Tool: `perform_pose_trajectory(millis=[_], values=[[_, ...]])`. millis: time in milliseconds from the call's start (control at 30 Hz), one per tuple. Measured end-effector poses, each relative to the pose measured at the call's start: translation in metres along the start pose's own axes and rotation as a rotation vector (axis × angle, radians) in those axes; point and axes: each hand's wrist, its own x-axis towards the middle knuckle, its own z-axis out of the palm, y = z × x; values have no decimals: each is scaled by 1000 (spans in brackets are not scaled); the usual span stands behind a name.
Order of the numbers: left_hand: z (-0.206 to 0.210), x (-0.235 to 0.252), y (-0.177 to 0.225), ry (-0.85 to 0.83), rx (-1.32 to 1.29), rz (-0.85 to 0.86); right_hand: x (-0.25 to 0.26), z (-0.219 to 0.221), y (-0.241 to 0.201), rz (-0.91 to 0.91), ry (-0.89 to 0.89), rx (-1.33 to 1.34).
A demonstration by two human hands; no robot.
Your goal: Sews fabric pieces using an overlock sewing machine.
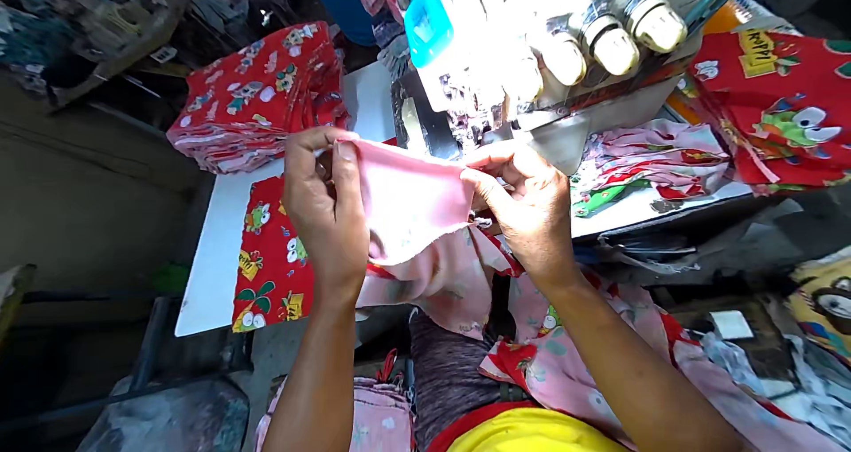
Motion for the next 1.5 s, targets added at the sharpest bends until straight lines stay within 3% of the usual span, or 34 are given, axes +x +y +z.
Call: perform_pose_trajectory(millis=[100,300,400,567,867,1033,1167,1367,1500], values=[[13,25,-24,-97,145,71,9,5,-4,-19,-20,-72],[24,45,-11,-602,-193,161,30,10,-1,-88,-45,-195],[23,52,-13,-704,-147,223,29,8,-2,-83,-39,-212],[4,68,1,-700,18,352,5,-1,-2,-31,24,-269],[-2,63,13,-671,-1,432,-21,-13,-2,125,-175,-257],[-6,60,13,-661,-2,393,-22,-17,-2,255,-248,-109],[-7,59,13,-658,-20,400,-22,-20,0,173,-260,-113],[-8,54,8,-693,-37,386,-19,-22,0,6,-198,-330],[-11,52,1,-655,-27,362,-20,-24,-4,44,-229,-256]])
